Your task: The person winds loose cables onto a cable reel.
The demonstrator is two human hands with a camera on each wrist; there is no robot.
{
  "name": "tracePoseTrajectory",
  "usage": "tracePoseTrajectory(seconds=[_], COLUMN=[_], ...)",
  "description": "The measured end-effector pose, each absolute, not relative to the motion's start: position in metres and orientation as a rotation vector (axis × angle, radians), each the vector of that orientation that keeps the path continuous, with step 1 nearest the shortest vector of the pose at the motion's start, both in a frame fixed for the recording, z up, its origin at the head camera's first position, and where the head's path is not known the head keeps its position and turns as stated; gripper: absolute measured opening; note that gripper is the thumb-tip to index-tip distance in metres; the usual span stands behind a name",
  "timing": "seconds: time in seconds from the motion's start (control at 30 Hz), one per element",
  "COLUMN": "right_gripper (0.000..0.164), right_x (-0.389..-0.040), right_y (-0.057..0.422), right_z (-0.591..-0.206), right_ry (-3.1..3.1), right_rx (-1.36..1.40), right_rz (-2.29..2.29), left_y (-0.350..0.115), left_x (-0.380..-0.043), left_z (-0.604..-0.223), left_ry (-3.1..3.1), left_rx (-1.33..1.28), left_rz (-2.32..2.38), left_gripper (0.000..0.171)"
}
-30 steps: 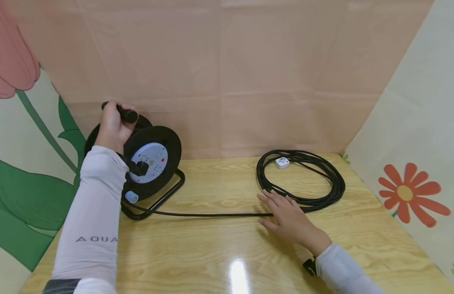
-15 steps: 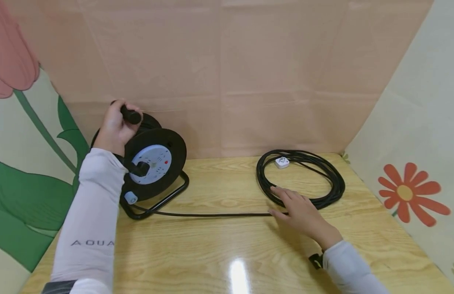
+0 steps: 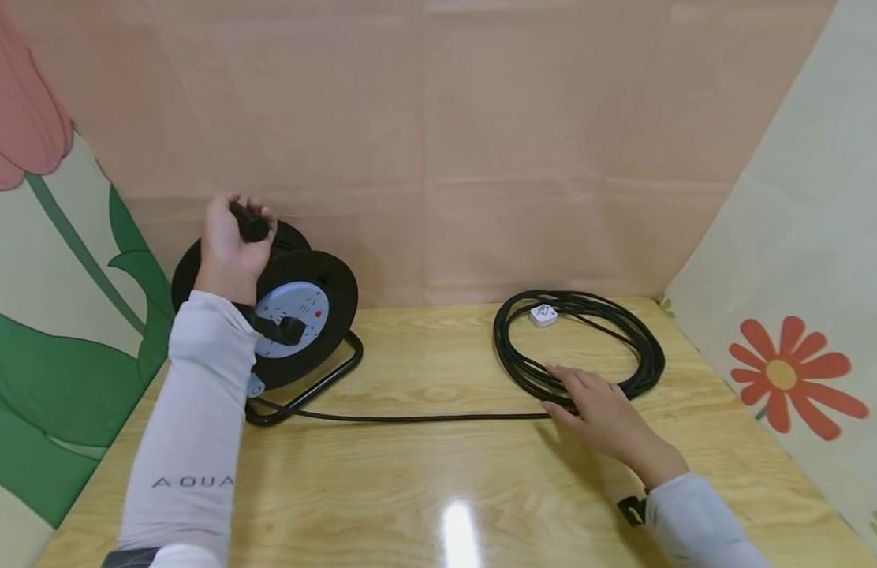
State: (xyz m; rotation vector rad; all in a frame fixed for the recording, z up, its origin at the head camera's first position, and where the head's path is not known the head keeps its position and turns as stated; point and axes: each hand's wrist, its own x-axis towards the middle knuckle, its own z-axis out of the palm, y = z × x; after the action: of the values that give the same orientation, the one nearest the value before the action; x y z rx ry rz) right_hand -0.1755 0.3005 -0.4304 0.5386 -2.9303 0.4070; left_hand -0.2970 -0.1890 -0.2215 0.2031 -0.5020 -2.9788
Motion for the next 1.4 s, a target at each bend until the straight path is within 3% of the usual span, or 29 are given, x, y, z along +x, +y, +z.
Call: tracePoseTrajectory(seconds=[0.1,0.4,0.87,1.07,1.4], right_gripper=[0.064,0.063,0.062,0.062,0.061], right_x=[-0.174,-0.173,-0.168,-0.166,-0.167], right_y=[0.302,0.302,0.303,0.304,0.304], right_z=[-0.433,-0.433,-0.428,-0.427,-0.429], right_ry=[-2.942,-2.927,-2.935,-2.917,-2.915], right_rx=[0.537,0.547,0.527,0.529,0.557], right_rz=[0.412,0.419,0.411,0.397,0.414], left_y=[-0.189,-0.186,-0.191,-0.2,-0.217], left_x=[-0.296,-0.298,-0.301,-0.301,-0.296], left_z=[-0.222,-0.219,-0.217,-0.215,-0.211], left_ry=[-0.618,-1.056,-1.393,-1.504,-1.766], left_rx=[0.23,0.342,0.248,0.169,0.036], left_rz=[-2.975,-2.788,-2.753,-2.859,-2.951], left_gripper=[0.01,0.015,0.021,0.01,0.012])
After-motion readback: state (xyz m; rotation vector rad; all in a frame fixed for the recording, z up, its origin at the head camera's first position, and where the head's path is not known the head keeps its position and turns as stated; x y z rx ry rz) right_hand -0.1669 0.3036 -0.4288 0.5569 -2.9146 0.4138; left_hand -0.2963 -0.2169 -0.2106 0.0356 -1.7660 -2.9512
